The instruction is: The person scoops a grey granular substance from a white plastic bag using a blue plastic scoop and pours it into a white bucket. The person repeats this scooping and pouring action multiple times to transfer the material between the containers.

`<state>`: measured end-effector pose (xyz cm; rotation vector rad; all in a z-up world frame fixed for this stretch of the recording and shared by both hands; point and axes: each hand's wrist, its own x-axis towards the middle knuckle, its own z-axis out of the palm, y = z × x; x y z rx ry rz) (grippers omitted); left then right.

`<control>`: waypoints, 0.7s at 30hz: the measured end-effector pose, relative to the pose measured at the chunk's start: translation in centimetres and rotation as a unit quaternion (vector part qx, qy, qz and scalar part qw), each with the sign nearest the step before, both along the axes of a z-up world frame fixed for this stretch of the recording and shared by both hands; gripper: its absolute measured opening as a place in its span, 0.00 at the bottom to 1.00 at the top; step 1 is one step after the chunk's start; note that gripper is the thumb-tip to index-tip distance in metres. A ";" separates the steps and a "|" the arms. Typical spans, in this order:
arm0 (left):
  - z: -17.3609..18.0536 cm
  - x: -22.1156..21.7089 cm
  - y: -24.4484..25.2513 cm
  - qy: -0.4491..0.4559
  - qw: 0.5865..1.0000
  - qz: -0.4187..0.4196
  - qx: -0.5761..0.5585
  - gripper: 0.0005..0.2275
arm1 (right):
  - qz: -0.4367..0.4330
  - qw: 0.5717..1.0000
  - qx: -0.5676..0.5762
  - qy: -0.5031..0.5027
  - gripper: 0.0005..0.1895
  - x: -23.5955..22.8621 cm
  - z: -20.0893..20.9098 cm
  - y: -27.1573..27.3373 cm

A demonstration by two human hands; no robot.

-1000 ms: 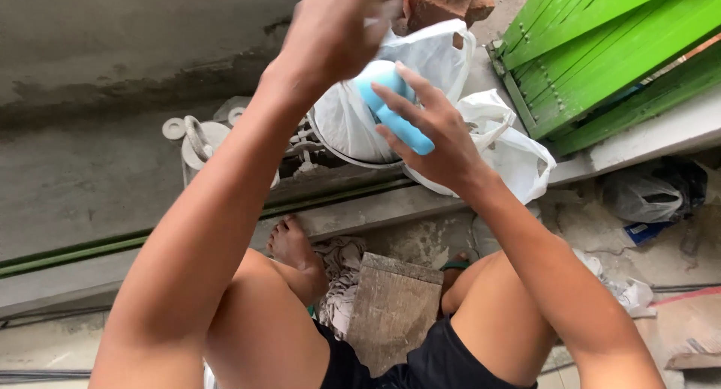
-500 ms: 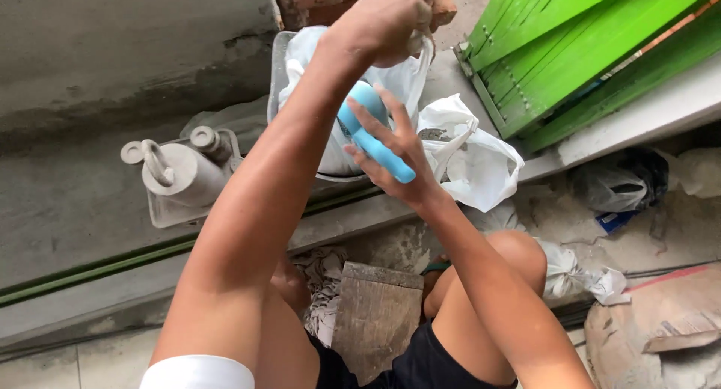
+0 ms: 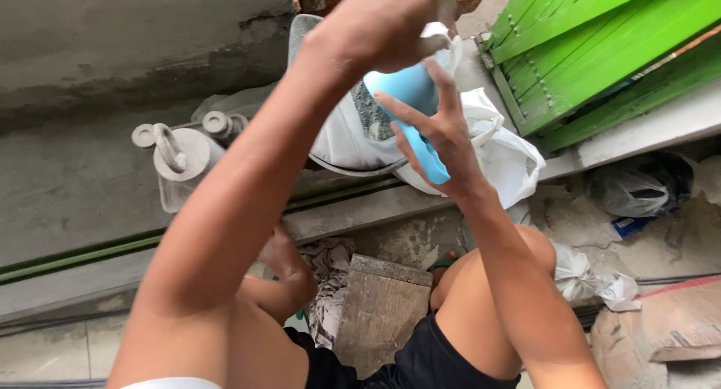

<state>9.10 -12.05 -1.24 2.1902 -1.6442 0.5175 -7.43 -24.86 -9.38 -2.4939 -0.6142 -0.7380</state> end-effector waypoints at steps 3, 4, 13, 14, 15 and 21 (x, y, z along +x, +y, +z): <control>0.1 -0.1 3.7 0.033 0.981 0.162 0.098 0.20 | 0.040 0.997 -0.010 0.060 0.27 0.5 -0.4 -0.4; 0.7 -0.7 4.9 0.031 0.982 0.161 0.099 0.20 | 0.038 0.998 -0.009 0.058 0.27 0.5 -0.6 -0.2; 5.8 -4.1 9.8 0.363 0.797 0.310 0.371 0.11 | 0.127 0.978 0.154 0.057 0.22 -0.6 1.1 -2.1; 5.8 -3.9 9.8 0.357 0.804 0.307 0.364 0.11 | 0.093 0.984 0.141 0.052 0.20 -0.9 1.5 -2.0; 5.9 -3.7 9.8 0.350 0.811 0.305 0.356 0.17 | 0.058 0.989 0.127 0.048 0.19 -1.2 2.0 -1.9; 7.2 -4.6 8.4 0.333 0.795 0.343 0.373 0.24 | 0.121 0.975 0.166 0.080 0.24 -0.7 0.0 -1.5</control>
